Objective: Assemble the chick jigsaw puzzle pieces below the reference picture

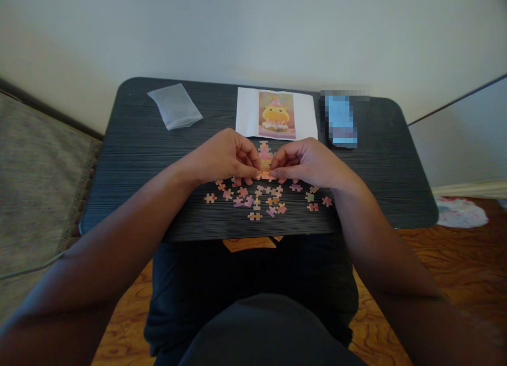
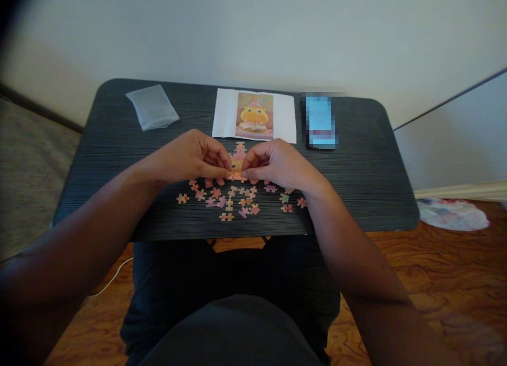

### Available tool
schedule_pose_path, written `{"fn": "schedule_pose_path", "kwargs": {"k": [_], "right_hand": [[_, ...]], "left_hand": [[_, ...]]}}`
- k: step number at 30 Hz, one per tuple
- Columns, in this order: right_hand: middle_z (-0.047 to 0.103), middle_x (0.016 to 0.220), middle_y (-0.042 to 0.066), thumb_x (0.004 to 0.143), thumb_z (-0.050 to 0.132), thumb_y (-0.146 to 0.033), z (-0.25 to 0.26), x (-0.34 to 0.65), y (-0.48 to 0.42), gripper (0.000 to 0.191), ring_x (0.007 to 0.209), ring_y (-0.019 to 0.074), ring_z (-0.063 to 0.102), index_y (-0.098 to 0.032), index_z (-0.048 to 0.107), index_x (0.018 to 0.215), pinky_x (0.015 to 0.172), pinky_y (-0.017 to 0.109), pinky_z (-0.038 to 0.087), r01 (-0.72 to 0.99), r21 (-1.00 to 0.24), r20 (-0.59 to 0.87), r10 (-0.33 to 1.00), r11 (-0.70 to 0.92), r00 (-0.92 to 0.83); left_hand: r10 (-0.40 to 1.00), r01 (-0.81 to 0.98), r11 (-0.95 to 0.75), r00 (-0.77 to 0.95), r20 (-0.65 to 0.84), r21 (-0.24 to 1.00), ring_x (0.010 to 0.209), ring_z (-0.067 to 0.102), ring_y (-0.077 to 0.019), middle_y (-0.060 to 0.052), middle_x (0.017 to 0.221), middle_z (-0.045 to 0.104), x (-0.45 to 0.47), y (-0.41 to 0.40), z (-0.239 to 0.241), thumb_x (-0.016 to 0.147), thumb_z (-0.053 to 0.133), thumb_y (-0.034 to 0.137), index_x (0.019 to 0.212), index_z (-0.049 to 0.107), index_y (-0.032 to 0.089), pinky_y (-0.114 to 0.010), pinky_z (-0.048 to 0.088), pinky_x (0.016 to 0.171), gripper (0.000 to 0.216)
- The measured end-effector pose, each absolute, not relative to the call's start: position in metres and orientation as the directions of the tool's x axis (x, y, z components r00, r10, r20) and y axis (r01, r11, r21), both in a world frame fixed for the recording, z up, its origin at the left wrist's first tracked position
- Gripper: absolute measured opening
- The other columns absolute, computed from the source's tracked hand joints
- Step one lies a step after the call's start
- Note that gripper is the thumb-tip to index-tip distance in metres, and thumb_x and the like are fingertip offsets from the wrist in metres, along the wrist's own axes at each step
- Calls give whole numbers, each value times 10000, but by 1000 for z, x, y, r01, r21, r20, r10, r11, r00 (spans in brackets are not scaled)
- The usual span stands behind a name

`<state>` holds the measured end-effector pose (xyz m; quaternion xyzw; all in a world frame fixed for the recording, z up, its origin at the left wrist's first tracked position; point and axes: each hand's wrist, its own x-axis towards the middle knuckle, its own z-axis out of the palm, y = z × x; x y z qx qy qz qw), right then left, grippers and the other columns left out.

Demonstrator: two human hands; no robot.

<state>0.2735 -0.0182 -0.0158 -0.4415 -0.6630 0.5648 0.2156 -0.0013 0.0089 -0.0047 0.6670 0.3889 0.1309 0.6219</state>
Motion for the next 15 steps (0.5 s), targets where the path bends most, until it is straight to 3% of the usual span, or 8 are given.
{"fn": "schedule_pose_path", "kwargs": {"k": [7, 15], "right_hand": [[888, 875, 23, 885, 975, -357, -15, 273, -20, 126, 741, 180, 764, -255, 913, 926, 659, 316, 582, 382, -924, -204, 828, 14, -523], [852, 835, -2, 927, 951, -328, -12, 270, -25, 103, 596, 119, 627, -250, 886, 947, 540, 294, 460, 380, -925, -235, 808, -16, -540]], "left_hand": [[667, 368, 34, 684, -295, 929, 663, 816, -149, -23, 799, 888, -2, 9, -9, 774, 938, 273, 886, 884, 217, -214, 577, 597, 137], [641, 391, 14, 703, -309, 920, 619, 783, -157, -24, 757, 858, -1, 7, -7, 784, 922, 254, 853, 869, 222, -246, 534, 558, 92]]}}
